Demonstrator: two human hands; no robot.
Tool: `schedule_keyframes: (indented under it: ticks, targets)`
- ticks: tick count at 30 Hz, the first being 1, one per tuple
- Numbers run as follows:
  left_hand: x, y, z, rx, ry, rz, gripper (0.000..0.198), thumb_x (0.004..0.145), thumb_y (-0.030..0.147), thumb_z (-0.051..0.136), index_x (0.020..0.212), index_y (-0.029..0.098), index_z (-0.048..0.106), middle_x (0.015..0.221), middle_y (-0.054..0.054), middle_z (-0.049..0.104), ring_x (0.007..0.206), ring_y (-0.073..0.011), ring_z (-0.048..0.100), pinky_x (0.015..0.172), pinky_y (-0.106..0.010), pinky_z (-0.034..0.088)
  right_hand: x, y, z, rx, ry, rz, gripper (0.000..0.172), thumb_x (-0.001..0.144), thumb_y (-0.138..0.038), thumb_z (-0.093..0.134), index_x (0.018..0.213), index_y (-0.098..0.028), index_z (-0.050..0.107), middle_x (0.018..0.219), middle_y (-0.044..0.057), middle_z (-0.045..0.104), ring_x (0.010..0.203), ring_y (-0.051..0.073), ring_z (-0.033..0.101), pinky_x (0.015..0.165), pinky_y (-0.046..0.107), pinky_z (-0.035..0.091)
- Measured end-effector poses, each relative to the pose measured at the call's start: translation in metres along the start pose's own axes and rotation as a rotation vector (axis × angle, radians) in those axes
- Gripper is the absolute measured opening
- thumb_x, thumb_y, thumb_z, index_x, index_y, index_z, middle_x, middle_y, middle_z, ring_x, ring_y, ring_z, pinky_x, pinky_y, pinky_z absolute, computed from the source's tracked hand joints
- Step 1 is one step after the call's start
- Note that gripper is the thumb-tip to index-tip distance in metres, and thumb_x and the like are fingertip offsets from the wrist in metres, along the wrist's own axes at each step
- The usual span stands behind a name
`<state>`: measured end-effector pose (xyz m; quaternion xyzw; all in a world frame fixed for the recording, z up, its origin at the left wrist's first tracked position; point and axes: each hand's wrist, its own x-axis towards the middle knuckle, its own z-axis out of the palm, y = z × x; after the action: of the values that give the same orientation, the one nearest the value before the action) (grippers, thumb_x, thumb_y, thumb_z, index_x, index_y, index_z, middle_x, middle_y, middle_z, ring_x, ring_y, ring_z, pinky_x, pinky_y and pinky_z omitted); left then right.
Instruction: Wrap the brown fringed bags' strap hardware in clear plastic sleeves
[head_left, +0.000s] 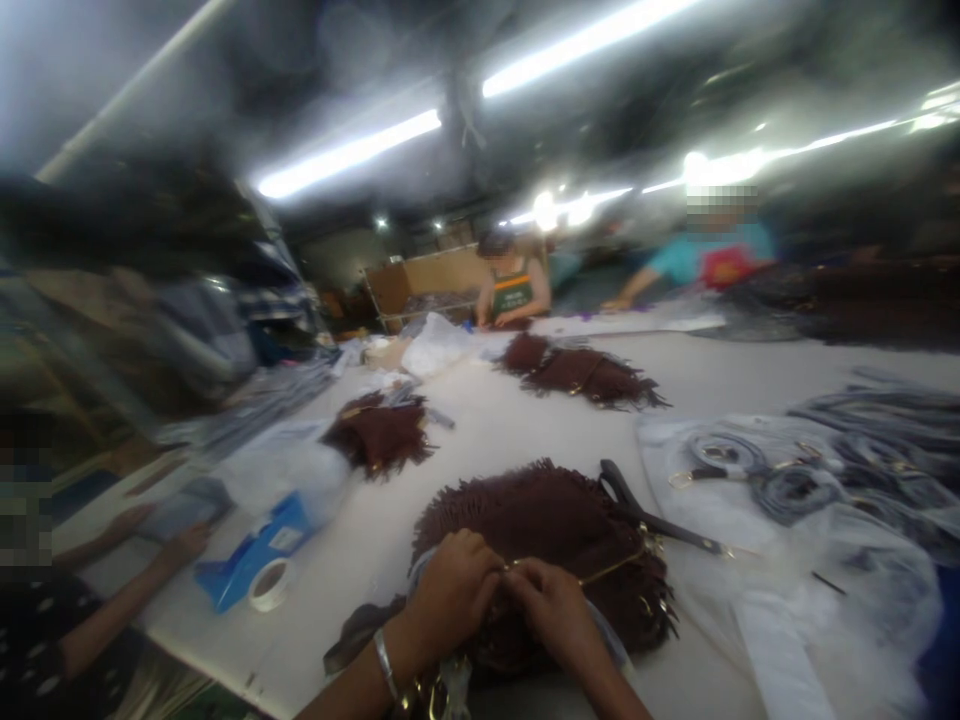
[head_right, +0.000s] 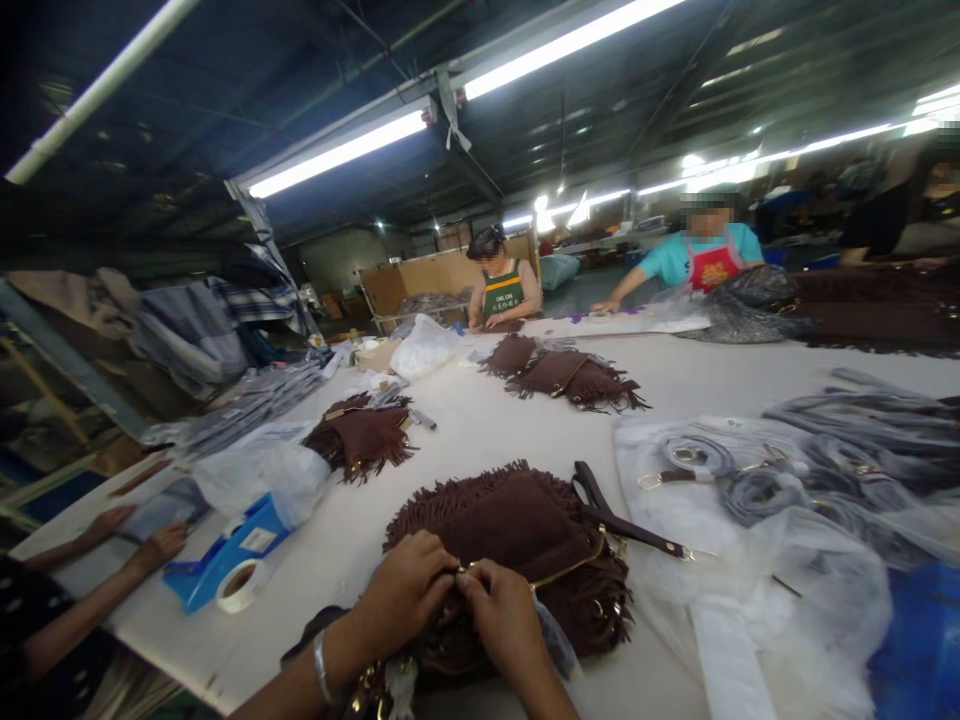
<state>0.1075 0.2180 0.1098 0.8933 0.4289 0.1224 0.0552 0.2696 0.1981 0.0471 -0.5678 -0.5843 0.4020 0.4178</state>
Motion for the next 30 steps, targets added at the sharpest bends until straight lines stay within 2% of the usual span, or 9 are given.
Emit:
schedule_keyframes:
  ticks: [4,7,10,13,17,24,30]
  targets:
    - [0.003,0.001,0.003,-0.217,-0.028,-0.158,0.031,0.094,0.032,0.041,0.09,0.024,0.071,0.088,-0.004,0.067,0.088,-0.0198,0.057,0.082,-0.032,0.041,-0.001,-0.001,0.001,-0.067,-0.001,-0.011,0.027,0.085,-0.034,0.052,0.065,-0.02,0.064,0.068,0.002,0.068,0.068,0.018,0.062,0.064,0.026,0.039]
    - [0.009,0.001,0.009,-0.305,-0.038,-0.302,0.029,0.089,0.033,0.045,0.092,0.023,0.072,0.091,-0.004,0.071,0.088,-0.0206,0.06,0.083,-0.032,0.043,-0.003,-0.004,0.001,-0.089,0.004,-0.001,0.026,0.086,-0.033,0.053,0.067,-0.021,0.065,0.068,0.001,0.069,0.068,0.018,0.062,0.065,0.026,0.039]
    - [0.01,0.0,0.015,-0.329,0.005,-0.396,0.029,0.086,0.029,0.046,0.101,0.022,0.07,0.097,-0.004,0.072,0.092,-0.0214,0.062,0.086,-0.033,0.044,-0.006,-0.008,0.001,-0.087,0.009,-0.015,0.025,0.087,-0.032,0.052,0.068,-0.021,0.065,0.068,0.001,0.069,0.067,0.018,0.062,0.066,0.026,0.039]
    - [0.007,-0.003,0.018,-0.284,0.032,-0.418,0.026,0.085,0.024,0.047,0.099,0.022,0.068,0.097,-0.005,0.07,0.095,-0.0209,0.062,0.087,-0.032,0.043,-0.009,-0.01,0.002,-0.108,0.015,-0.031,0.025,0.087,-0.029,0.051,0.067,-0.022,0.065,0.068,0.001,0.069,0.067,0.018,0.062,0.067,0.026,0.039]
    - [0.006,-0.004,0.017,-0.242,-0.003,-0.391,0.02,0.084,0.021,0.047,0.088,0.021,0.066,0.094,-0.004,0.067,0.092,-0.0197,0.06,0.084,-0.031,0.043,-0.01,-0.01,0.004,-0.154,0.021,-0.019,0.024,0.086,-0.025,0.051,0.067,-0.023,0.064,0.071,0.002,0.07,0.07,0.019,0.063,0.068,0.026,0.039]
    - [0.012,-0.007,0.014,-0.388,-0.079,-0.449,0.02,0.082,0.024,0.05,0.08,0.019,0.069,0.088,-0.004,0.068,0.087,-0.0192,0.061,0.078,-0.03,0.045,-0.009,-0.016,0.003,-0.213,0.012,0.003,0.022,0.084,-0.021,0.053,0.066,-0.023,0.065,0.071,0.004,0.071,0.072,0.019,0.065,0.07,0.026,0.039]
    - [0.015,-0.006,0.019,-0.466,-0.077,-0.488,0.02,0.08,0.031,0.055,0.079,0.018,0.07,0.081,-0.002,0.07,0.079,-0.0196,0.063,0.07,-0.03,0.047,-0.007,-0.013,0.007,-0.282,0.025,0.004,0.023,0.085,-0.024,0.051,0.065,-0.022,0.062,0.073,0.006,0.071,0.074,0.021,0.065,0.068,0.028,0.037]
